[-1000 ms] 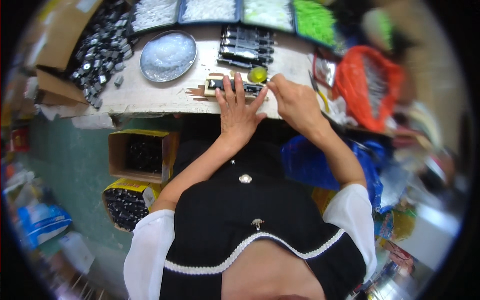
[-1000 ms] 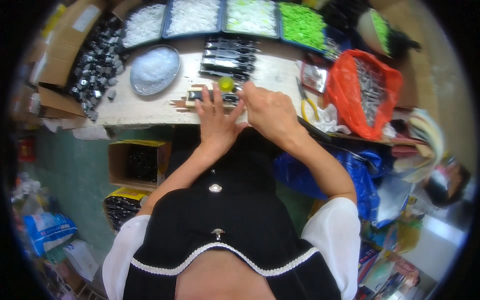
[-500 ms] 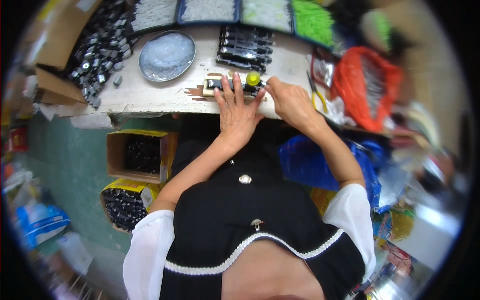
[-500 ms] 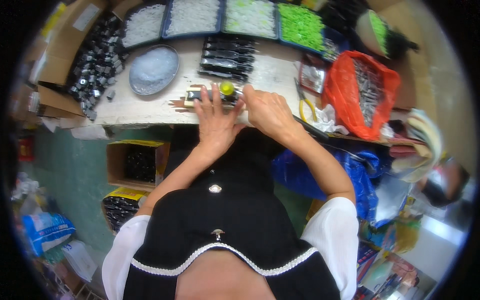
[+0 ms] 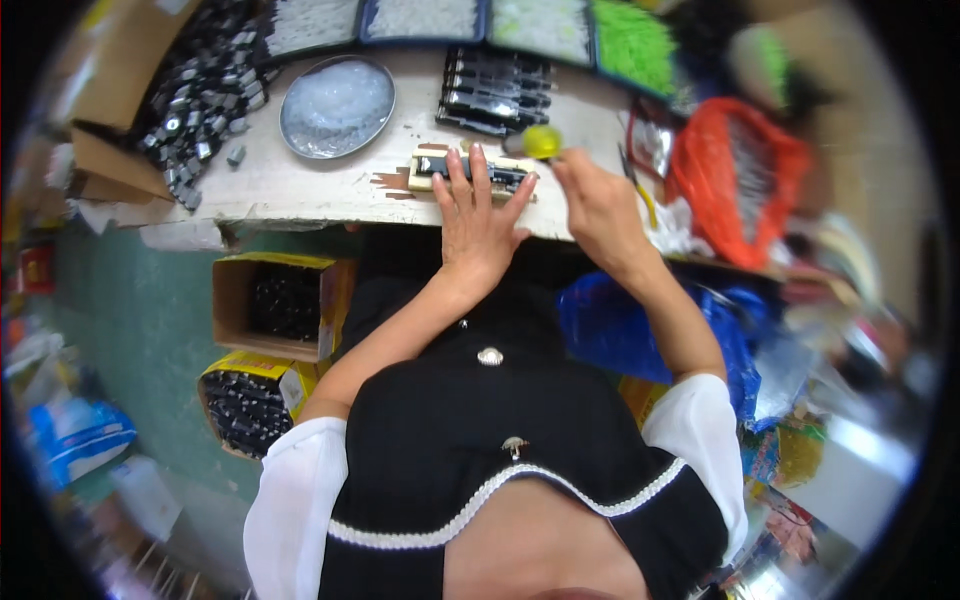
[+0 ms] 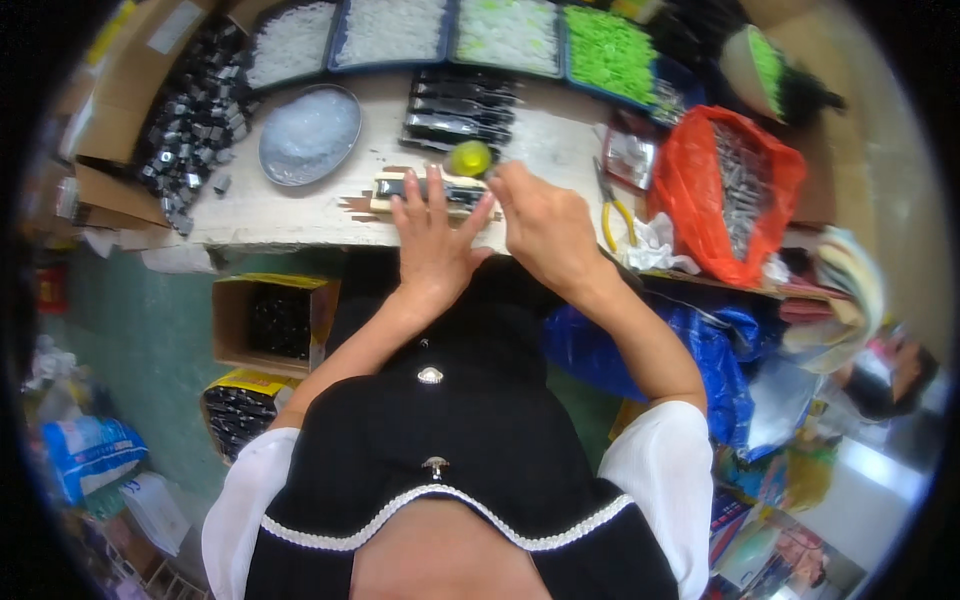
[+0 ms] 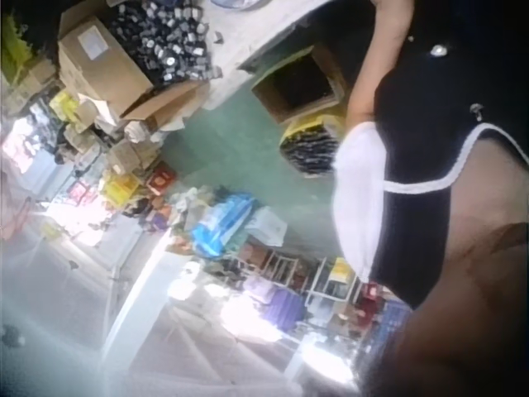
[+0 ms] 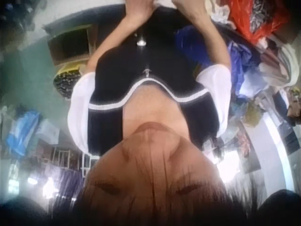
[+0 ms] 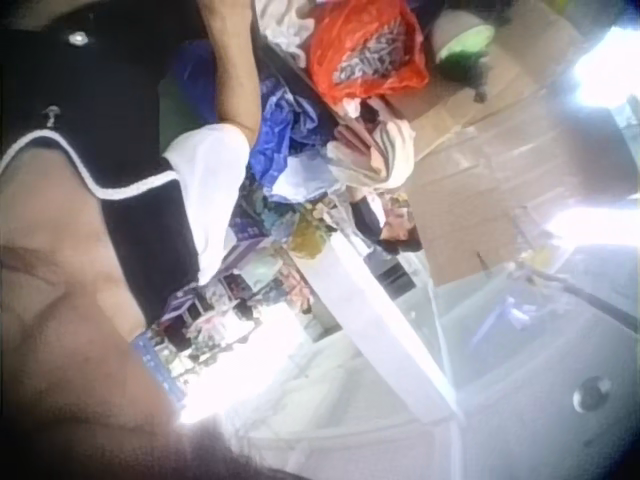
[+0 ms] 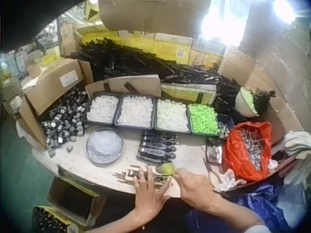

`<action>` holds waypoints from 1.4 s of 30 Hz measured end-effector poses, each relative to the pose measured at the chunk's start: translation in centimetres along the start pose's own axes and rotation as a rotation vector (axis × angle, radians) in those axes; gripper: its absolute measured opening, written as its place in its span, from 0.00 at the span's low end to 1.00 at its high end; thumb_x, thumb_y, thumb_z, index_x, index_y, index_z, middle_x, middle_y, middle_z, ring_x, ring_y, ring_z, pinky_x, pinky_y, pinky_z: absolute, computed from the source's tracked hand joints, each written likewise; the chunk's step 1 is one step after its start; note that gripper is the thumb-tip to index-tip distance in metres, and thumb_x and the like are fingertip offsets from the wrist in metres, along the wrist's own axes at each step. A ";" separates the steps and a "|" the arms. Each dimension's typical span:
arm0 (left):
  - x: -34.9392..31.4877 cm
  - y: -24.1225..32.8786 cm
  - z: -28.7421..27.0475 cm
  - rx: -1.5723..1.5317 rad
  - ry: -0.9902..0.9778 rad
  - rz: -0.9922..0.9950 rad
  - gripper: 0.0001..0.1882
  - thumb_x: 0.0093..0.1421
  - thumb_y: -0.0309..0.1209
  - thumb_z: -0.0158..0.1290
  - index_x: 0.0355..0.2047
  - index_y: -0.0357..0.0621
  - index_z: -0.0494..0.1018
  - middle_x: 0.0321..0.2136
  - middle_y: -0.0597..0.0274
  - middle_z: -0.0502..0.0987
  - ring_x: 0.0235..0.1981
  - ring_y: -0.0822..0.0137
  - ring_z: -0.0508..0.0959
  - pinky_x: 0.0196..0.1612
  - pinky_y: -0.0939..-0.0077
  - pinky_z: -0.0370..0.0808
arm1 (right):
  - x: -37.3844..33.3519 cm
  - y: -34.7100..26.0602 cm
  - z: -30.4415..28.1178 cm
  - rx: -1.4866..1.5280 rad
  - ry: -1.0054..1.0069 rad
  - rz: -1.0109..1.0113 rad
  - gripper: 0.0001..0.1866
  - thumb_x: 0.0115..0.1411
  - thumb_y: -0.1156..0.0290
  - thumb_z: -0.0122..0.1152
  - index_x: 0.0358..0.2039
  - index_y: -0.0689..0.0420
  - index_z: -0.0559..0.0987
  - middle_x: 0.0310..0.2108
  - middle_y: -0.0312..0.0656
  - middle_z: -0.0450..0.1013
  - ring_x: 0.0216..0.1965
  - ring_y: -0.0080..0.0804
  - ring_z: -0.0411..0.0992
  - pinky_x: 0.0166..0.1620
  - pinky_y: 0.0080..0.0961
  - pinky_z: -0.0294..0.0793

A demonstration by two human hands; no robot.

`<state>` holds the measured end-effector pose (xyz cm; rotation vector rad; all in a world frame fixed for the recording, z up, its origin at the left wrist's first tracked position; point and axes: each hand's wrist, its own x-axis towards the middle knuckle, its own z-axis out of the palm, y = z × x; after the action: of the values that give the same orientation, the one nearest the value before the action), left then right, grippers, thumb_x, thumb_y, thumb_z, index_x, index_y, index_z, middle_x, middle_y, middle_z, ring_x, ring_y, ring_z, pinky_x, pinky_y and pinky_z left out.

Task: The person assembles small lock components at a cluttered workbench. They pick up metal pins and plastic inserts, place them into a jig, and use a hammer to secure the parts. The person repeats this process for multiple units, occasionally using pliers to adjust components.

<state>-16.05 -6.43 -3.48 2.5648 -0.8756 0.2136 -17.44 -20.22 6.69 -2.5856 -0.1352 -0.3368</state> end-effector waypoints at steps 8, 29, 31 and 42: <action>-0.9 0.2 0.3 -0.006 0.008 0.010 0.32 0.42 0.45 0.62 0.50 0.61 0.68 0.61 0.35 0.40 0.61 0.31 0.39 0.55 0.32 0.46 | -0.6 1.2 2.2 -0.305 -0.308 0.014 0.11 0.59 0.63 0.49 0.28 0.58 0.67 0.19 0.52 0.71 0.21 0.54 0.70 0.24 0.47 0.67; -0.4 0.1 0.0 0.025 -0.043 -0.015 0.41 0.43 0.47 0.61 0.59 0.69 0.56 0.60 0.33 0.43 0.61 0.30 0.40 0.57 0.36 0.40 | -0.4 -0.1 0.3 -0.056 0.024 -0.069 0.09 0.59 0.66 0.48 0.28 0.58 0.67 0.22 0.51 0.72 0.22 0.52 0.71 0.24 0.44 0.68; -0.4 0.2 0.0 0.027 -0.051 -0.010 0.41 0.43 0.48 0.60 0.58 0.70 0.57 0.60 0.33 0.43 0.61 0.30 0.40 0.57 0.36 0.40 | -0.7 -0.1 0.4 0.005 0.054 -0.098 0.09 0.59 0.66 0.48 0.28 0.58 0.67 0.21 0.51 0.72 0.22 0.52 0.71 0.24 0.44 0.69; -0.3 0.2 -0.1 0.013 -0.016 0.013 0.40 0.43 0.45 0.61 0.58 0.66 0.58 0.59 0.31 0.43 0.60 0.29 0.40 0.56 0.34 0.41 | -0.4 1.6 0.5 -0.250 -0.159 0.068 0.12 0.61 0.63 0.46 0.27 0.60 0.68 0.17 0.55 0.70 0.20 0.56 0.69 0.24 0.47 0.65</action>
<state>-16.36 -6.37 -3.44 2.5771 -0.8999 0.2030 -17.50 -21.31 5.34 -2.8565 -0.0649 -0.1292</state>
